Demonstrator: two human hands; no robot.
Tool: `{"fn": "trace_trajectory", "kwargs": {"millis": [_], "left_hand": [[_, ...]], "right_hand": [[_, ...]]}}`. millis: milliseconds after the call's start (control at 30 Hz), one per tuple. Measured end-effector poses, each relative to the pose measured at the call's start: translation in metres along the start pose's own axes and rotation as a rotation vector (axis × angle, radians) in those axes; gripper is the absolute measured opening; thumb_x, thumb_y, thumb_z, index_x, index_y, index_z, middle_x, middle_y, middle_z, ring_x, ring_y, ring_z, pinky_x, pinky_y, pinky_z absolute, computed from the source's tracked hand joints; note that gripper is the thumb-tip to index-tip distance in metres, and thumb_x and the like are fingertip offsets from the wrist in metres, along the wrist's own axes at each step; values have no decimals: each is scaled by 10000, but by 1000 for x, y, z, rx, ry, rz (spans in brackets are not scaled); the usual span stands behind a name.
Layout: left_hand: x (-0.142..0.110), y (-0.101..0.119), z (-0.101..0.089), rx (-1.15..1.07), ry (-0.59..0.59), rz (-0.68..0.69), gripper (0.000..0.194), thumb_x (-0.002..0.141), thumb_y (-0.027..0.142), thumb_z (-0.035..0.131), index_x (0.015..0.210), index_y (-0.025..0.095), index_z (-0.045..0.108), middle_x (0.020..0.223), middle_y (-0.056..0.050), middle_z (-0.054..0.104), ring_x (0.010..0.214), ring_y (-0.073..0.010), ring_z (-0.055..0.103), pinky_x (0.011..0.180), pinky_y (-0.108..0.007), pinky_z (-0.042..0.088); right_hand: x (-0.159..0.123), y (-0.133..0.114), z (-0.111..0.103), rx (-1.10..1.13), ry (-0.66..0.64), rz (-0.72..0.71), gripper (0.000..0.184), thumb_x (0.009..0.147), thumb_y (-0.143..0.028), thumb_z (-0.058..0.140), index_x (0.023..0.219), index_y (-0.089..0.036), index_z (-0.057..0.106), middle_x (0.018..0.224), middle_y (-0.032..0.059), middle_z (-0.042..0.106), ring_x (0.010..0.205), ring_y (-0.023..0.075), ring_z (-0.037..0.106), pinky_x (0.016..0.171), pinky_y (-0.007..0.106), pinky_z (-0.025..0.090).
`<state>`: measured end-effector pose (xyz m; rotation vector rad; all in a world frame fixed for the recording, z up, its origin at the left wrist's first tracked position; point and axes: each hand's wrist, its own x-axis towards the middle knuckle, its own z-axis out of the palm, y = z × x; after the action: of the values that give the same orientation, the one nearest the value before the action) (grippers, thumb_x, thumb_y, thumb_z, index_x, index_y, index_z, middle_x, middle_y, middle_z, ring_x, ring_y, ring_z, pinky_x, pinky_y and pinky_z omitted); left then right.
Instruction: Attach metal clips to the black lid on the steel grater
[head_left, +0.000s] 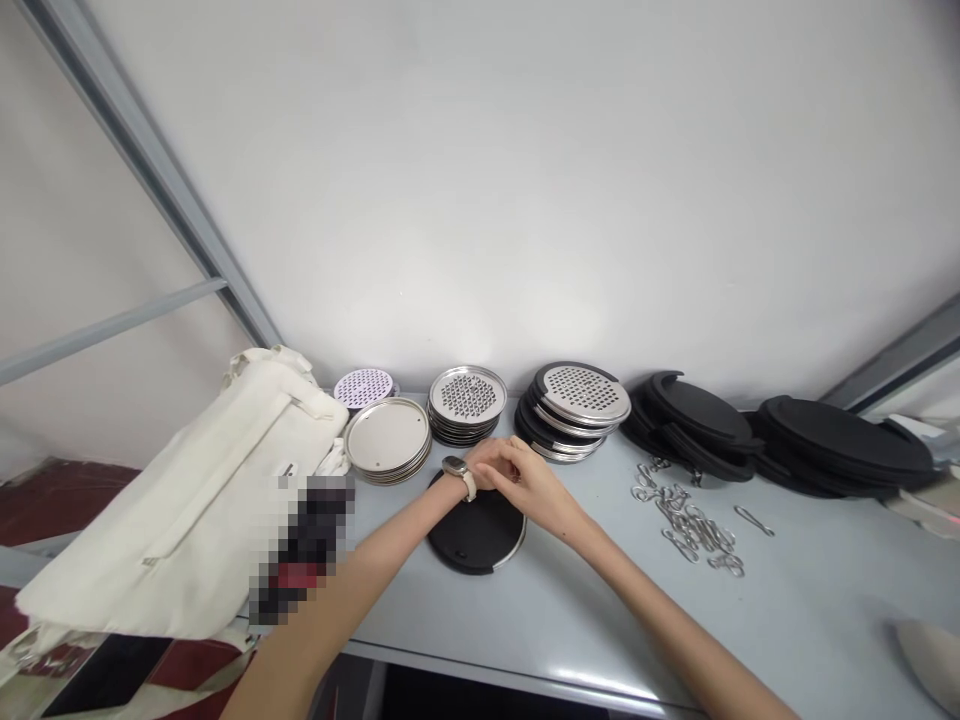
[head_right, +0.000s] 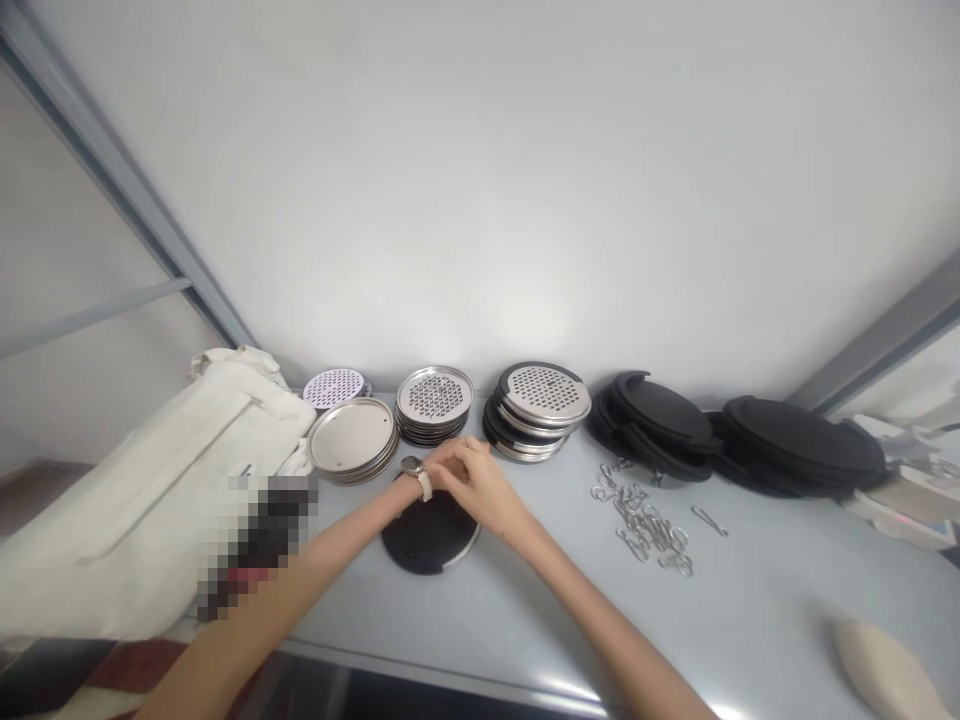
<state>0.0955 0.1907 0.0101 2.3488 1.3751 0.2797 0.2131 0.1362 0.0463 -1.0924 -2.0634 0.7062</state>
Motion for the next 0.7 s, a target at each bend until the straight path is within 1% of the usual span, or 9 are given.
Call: {"fn": "trace_trajectory", "kwargs": {"millis": [67,133,233,333,367,433,533,600,700], "left_hand": [[3,-2,0,19,-44,28,244,937,341,502,1060,152,594,1050,-67,611,882,-161,600,792,-345,519],[5,-1,-1,41,-54,49,224,944,320,473,950,146,615,902,-48,639,791,-158,606,740,-310,499],[4,2,-2,67,-15,67,253,949,275,398,845,180,608,818,-51,659,761,-183,613,705,-282,441],[3,4,-5,88,9,75,254,939,277,381,811,196,585,804,-50,666,761,-195,620,673,-267,403],[3,4,-5,94,11,75,253,936,276,380,801,198,578,792,-50,665,752,-193,620,660,-262,394],[3,4,-6,104,9,77,253,932,276,382,782,197,569,774,-49,662,733,-187,618,639,-253,382],[4,4,-7,111,4,88,256,931,273,387,767,189,565,760,-47,658,715,-179,618,627,-248,378],[5,4,-7,111,2,98,256,932,269,387,769,186,566,762,-46,657,714,-176,619,629,-248,381],[6,2,-6,109,2,111,255,932,265,386,770,186,565,769,-44,657,722,-176,621,635,-250,383]], "right_hand": [[-8,-5,-2,-7,8,-48,227,931,-246,438,750,-182,558,780,20,495,725,158,482,668,292,421],[-15,-15,5,5,-52,-101,224,945,-205,394,802,-181,565,830,42,533,758,163,514,695,293,437],[-20,-32,29,-39,-136,-146,215,939,-123,347,966,-180,552,906,70,588,828,179,561,743,300,456],[-17,-48,54,-261,-246,-107,212,852,-38,400,978,-141,536,935,128,620,799,213,597,661,309,462],[-15,-53,61,-360,-289,-83,224,806,-17,433,978,-120,533,906,147,630,754,225,609,606,308,454],[-12,-63,71,-457,-422,-147,242,757,-34,498,985,-111,524,727,104,644,615,221,617,515,285,423],[-10,-76,77,-489,-458,-217,239,747,-76,545,977,-131,508,633,65,639,531,206,621,467,255,398],[-8,-81,78,-531,-446,-175,242,727,-86,574,954,-139,511,632,74,643,544,209,632,475,253,406],[-4,-87,79,-594,-452,-24,272,715,-37,567,978,-99,535,648,119,652,570,234,642,488,281,419]]}}
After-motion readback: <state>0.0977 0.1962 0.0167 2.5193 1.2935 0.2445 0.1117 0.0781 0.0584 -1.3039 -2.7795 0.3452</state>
